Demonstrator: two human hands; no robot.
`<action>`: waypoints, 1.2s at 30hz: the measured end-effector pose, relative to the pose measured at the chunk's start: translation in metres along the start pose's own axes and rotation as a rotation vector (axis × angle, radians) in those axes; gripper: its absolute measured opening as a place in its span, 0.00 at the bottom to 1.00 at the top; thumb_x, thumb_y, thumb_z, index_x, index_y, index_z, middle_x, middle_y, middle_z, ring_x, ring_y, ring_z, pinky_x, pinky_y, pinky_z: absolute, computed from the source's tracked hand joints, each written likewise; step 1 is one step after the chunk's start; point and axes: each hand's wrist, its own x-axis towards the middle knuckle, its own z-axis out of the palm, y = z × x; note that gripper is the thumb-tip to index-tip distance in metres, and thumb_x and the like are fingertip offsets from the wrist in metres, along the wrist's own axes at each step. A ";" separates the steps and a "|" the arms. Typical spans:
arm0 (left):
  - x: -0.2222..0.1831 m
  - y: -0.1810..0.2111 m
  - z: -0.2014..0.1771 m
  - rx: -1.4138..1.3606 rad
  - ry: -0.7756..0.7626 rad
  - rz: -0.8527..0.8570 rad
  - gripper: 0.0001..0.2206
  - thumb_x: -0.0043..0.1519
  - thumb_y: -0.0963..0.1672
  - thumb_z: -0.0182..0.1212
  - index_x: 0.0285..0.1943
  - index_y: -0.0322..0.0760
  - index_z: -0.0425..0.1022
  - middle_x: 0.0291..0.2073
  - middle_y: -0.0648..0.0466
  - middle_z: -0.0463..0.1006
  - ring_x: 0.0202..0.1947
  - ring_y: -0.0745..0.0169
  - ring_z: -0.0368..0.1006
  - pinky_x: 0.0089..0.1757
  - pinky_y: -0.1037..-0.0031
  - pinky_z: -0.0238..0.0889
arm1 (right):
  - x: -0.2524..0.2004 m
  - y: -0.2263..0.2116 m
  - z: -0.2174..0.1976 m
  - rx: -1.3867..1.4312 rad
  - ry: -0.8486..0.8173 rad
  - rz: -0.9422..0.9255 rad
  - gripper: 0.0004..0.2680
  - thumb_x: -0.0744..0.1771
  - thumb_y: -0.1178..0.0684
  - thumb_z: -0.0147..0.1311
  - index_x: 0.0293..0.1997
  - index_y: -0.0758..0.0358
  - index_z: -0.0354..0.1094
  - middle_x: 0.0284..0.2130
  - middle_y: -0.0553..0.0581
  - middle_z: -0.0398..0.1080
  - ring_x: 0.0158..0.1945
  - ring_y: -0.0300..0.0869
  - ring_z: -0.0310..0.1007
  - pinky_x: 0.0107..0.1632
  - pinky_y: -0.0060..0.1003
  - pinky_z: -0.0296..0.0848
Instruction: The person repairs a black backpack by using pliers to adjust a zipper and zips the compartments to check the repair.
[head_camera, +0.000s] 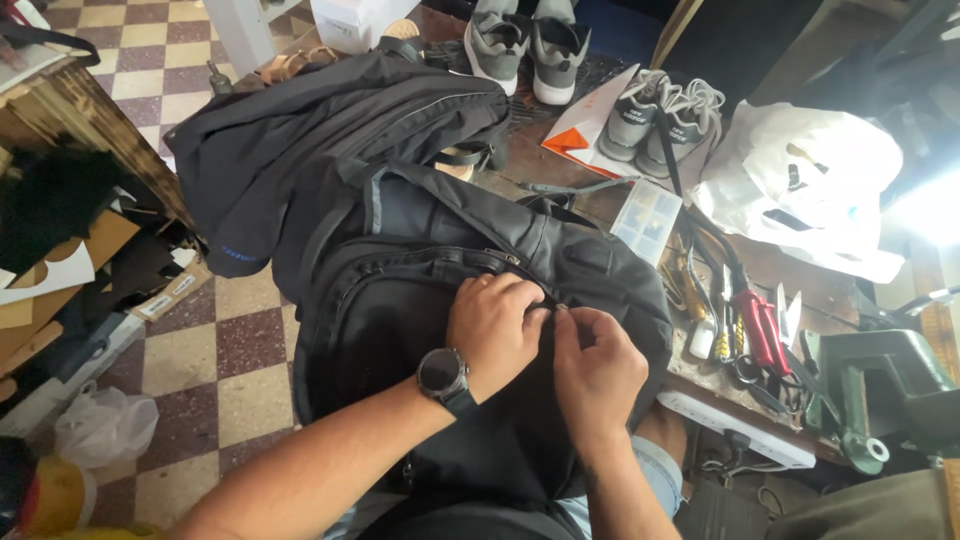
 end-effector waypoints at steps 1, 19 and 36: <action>0.001 0.003 -0.002 0.000 0.001 -0.003 0.05 0.55 0.44 0.69 0.38 0.44 0.81 0.33 0.56 0.81 0.35 0.46 0.75 0.40 0.55 0.64 | -0.001 -0.001 -0.001 -0.001 -0.002 -0.001 0.07 0.66 0.42 0.60 0.37 0.49 0.81 0.30 0.45 0.81 0.38 0.44 0.80 0.47 0.39 0.72; 0.004 -0.016 0.025 -0.179 -0.009 -0.017 0.08 0.61 0.44 0.64 0.44 0.56 0.85 0.31 0.58 0.84 0.39 0.51 0.80 0.44 0.67 0.74 | -0.008 0.007 0.012 0.128 0.091 -0.096 0.04 0.67 0.50 0.65 0.40 0.54 0.82 0.27 0.56 0.81 0.36 0.53 0.83 0.38 0.44 0.78; 0.023 -0.013 0.022 -0.403 -0.223 -0.488 0.08 0.56 0.45 0.69 0.41 0.58 0.89 0.28 0.63 0.87 0.39 0.57 0.85 0.41 0.70 0.78 | -0.011 -0.001 0.011 0.183 0.078 -0.078 0.05 0.68 0.50 0.65 0.42 0.58 0.82 0.30 0.60 0.81 0.39 0.56 0.83 0.39 0.46 0.79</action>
